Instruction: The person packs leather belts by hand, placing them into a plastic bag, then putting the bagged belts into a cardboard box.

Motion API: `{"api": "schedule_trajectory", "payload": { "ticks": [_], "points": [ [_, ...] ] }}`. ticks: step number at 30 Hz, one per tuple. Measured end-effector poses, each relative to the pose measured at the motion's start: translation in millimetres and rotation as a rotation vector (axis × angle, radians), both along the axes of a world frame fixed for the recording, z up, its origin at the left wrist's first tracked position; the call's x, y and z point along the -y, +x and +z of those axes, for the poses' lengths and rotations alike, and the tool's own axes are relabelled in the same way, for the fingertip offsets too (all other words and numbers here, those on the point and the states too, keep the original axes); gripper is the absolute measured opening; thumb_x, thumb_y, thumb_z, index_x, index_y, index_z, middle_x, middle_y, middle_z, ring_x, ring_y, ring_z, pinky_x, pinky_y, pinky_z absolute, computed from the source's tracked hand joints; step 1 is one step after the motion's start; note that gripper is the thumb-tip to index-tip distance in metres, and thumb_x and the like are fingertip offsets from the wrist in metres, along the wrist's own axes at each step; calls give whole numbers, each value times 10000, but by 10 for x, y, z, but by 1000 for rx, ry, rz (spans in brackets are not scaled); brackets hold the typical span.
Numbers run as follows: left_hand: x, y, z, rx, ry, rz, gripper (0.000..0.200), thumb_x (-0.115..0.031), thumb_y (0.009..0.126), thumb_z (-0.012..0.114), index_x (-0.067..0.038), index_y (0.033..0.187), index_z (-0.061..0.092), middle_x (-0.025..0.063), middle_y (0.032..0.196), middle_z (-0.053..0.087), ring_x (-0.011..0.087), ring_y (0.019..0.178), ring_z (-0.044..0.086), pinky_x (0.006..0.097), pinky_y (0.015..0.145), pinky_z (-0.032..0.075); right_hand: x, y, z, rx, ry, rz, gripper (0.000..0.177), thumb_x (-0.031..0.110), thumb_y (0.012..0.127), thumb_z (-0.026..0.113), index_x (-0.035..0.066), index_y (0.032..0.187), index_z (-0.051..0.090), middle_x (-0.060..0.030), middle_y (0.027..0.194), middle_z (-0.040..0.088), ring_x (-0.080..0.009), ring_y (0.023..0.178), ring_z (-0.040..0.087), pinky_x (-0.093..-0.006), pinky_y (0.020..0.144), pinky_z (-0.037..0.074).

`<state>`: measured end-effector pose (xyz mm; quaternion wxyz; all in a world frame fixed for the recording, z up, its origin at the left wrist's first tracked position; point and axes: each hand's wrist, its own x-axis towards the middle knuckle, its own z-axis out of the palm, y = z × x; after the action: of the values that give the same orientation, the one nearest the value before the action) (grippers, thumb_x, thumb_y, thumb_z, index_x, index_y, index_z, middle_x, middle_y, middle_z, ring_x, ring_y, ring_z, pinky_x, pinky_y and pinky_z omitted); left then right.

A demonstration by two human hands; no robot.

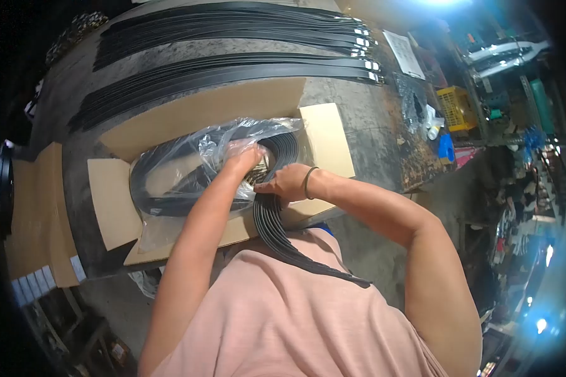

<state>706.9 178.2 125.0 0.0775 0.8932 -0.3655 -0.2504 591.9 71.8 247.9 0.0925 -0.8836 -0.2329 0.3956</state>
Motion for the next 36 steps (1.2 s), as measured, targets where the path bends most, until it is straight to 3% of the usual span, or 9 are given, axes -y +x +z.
{"api": "schedule_trajectory", "payload": {
  "ticks": [5, 7, 11, 13, 14, 15, 18, 23, 36],
  "points": [
    [-445, -236, 363, -60, -120, -160, 342, -288, 819, 688, -61, 1072, 647, 184, 1100, 663, 361, 1043, 634, 487, 852, 508, 283, 121, -244, 372, 482, 194, 701, 288, 689, 804, 99, 1296, 510, -142, 1165, 563, -329, 1150, 532, -457, 942, 434],
    [-630, -448, 689, 134, -399, 242, 358, -265, 811, 694, -63, 1083, 578, 178, 1104, 640, 348, 1084, 606, 488, 852, 494, 428, 107, -332, 224, 532, 119, 670, 267, 689, 810, 64, 1255, 514, -151, 1128, 573, -362, 1080, 560, -463, 892, 458],
    [-729, -585, 827, 397, -193, 717, 411, -294, 802, 699, -38, 1100, 578, 185, 1077, 638, 342, 1045, 615, 479, 844, 505, 657, 99, -193, 245, 637, -170, 638, 295, 760, 759, 113, 1305, 481, -170, 1098, 589, -391, 1003, 596, -476, 826, 490],
    [-857, -475, 363, -98, -49, 867, 455, -263, 793, 702, -46, 1164, 555, 200, 1171, 617, 364, 1051, 615, 446, 852, 513, 758, 121, -248, 362, 677, -205, 655, 358, 788, 752, 71, 1310, 481, -169, 1082, 587, -382, 968, 604, -444, 814, 497],
    [-1173, -308, -335, -404, -356, 878, 464, -261, 804, 688, -8, 1165, 543, 181, 1093, 648, 339, 937, 655, 414, 760, 545, 783, 132, -305, 383, 680, -233, 692, 410, 786, 746, 37, 1308, 490, -186, 1088, 596, -378, 982, 607, -430, 836, 497],
    [-1030, -712, 177, -385, -810, 995, 371, -190, 853, 630, -34, 1182, 556, 161, 962, 669, 297, 802, 677, 370, 608, 549, 802, 150, -350, 381, 703, -225, 692, 410, 786, 746, 37, 1308, 490, -186, 1088, 596, -378, 982, 607, -430, 836, 497],
    [-747, -688, 502, -786, -1256, 1655, 131, -20, 923, 488, -116, 1001, 530, 72, 743, 591, 181, 552, 578, 299, 449, 470, 781, 187, -483, 448, 844, -325, 713, 438, 741, 776, -20, 1239, 552, -219, 1115, 611, -366, 1014, 609, -403, 871, 493],
    [-441, -978, 944, -675, -1340, 1633, 33, -160, 969, 522, -134, 954, 508, -36, 636, 471, 55, 462, 426, 192, 380, 332, 639, 245, -574, 495, 988, -374, 696, 413, 738, 784, -29, 1224, 553, -202, 1113, 602, -353, 1002, 604, -383, 871, 486],
    [-83, -574, 1594, -522, -1579, 1463, 127, -222, 993, 527, -121, 920, 500, -36, 594, 410, 79, 462, 401, 239, 412, 346, 460, 30, -774, 644, 951, -57, 443, 327, 748, 716, 49, 1006, 488, -166, 919, 510, -379, 903, 548, -459, 745, 479]
  ]
}}
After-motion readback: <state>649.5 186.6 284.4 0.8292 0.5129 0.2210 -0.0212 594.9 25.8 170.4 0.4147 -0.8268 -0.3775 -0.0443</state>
